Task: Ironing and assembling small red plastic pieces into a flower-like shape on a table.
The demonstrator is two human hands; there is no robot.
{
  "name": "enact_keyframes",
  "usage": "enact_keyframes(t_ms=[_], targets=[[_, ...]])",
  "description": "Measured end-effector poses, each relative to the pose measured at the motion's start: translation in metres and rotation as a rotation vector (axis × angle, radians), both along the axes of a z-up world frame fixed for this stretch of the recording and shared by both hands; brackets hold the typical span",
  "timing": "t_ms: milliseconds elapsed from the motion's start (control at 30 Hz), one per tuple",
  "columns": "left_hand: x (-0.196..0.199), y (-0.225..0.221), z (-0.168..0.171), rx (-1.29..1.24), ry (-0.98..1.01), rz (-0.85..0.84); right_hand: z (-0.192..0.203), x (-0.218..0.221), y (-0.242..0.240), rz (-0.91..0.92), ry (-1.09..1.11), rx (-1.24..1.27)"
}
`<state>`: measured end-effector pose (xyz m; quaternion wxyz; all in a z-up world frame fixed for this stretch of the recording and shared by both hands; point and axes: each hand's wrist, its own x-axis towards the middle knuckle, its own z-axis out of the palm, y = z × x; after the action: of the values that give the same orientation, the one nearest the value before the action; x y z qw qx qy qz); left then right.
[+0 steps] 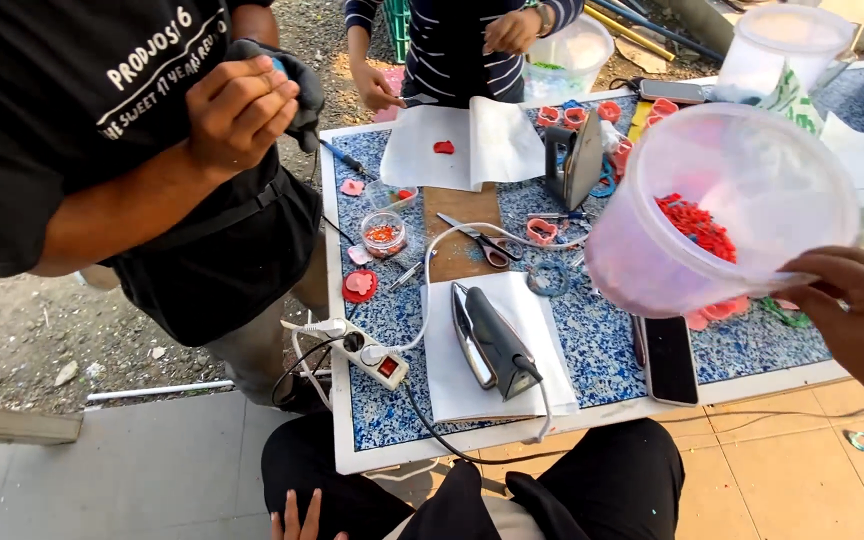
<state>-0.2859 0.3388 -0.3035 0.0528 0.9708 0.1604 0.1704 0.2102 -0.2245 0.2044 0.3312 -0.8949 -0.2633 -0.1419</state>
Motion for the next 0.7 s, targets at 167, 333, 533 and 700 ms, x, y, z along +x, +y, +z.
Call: enact_keyframes(t_ms=[167, 333, 533, 700], targets=[[0.001, -0.014, -0.013, 0.062, -0.28, 0.277, 0.039, 0.051, 0.16, 0.145, 0.12, 0.047], [0.003, -0.027, 0.067, -0.267, 0.039, 0.31, 0.027, 0.097, 0.252, 0.156, 0.031, -0.096], [0.017, -0.025, 0.094, -0.391, 0.244, 0.406, 0.02, 0.129, 0.303, 0.222, -0.103, -0.008], [0.025, -0.051, 0.222, -0.549, 0.326, 0.442, 0.043, 0.082, 0.31, 0.29, -0.468, -0.051]])
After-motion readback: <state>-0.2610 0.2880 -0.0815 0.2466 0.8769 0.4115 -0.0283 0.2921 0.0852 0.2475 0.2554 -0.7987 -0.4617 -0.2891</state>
